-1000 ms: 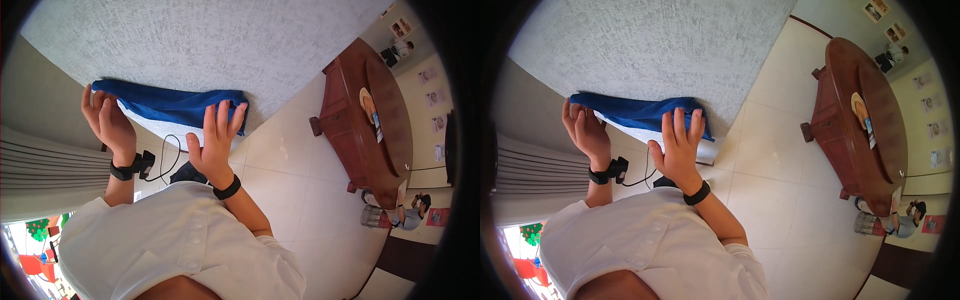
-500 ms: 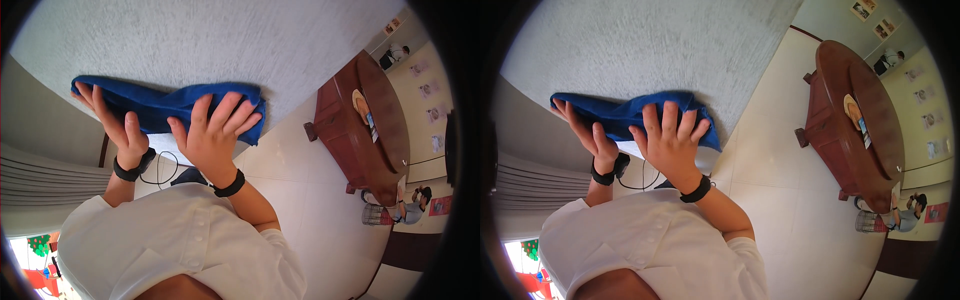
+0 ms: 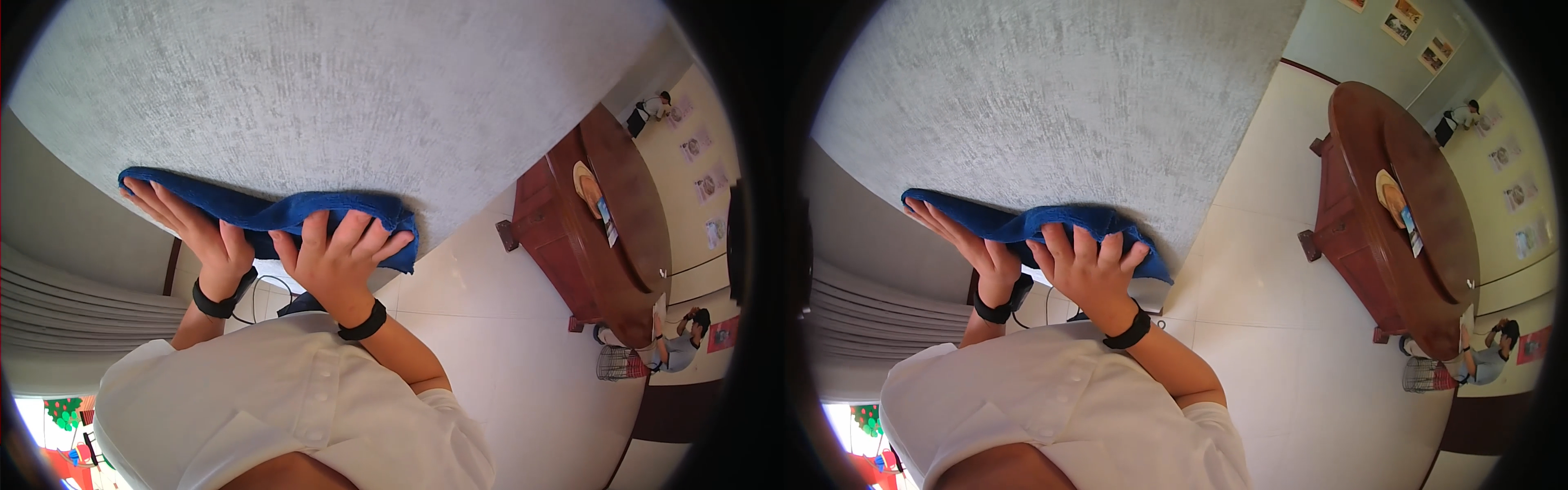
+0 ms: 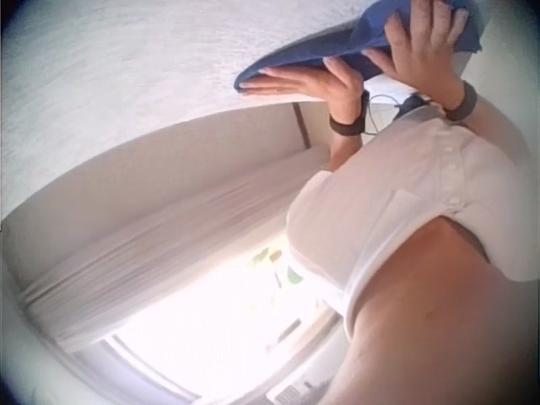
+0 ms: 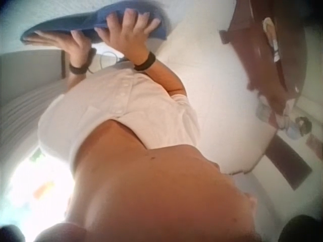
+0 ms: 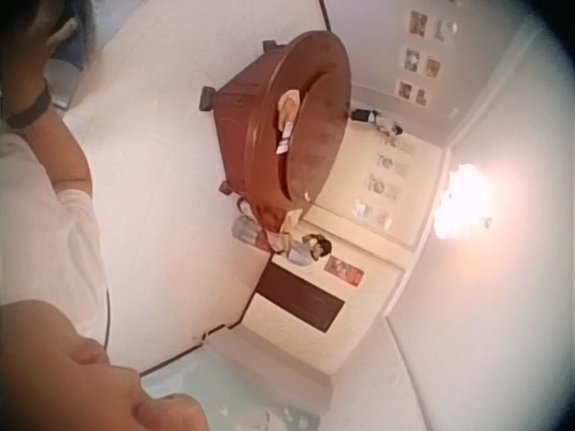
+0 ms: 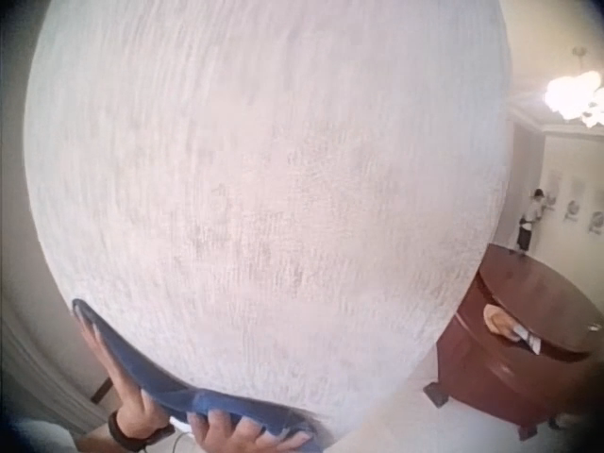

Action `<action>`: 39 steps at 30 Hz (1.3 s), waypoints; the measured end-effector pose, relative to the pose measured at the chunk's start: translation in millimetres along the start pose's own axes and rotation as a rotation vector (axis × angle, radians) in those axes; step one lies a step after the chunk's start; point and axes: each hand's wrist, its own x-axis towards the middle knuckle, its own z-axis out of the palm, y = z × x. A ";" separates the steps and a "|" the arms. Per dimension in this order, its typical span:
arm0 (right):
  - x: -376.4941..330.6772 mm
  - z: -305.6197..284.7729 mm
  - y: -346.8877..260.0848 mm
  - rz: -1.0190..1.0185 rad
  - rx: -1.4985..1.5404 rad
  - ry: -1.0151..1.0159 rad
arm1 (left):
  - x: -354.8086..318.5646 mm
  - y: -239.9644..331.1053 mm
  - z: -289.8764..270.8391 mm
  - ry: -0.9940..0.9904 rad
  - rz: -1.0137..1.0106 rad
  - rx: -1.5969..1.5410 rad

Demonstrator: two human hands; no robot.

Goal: Cleaning a support pillar and a wall decoration using a blue cloth.

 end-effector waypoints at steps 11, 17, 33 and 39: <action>-18.8 68.6 20.6 -0.006 -0.004 -0.149 | 3.9 -19.2 76.7 -0.003 0.102 0.020; -19.8 87.8 25.8 -0.064 0.063 -0.179 | -12.5 -28.8 89.4 -0.135 0.055 -0.017; -17.3 102.3 6.1 0.153 0.144 -0.194 | -14.6 -64.9 76.2 -0.262 0.121 -0.216; -13.4 108.0 -59.8 0.434 0.290 -0.129 | -23.1 -90.3 30.3 -0.468 0.067 -0.393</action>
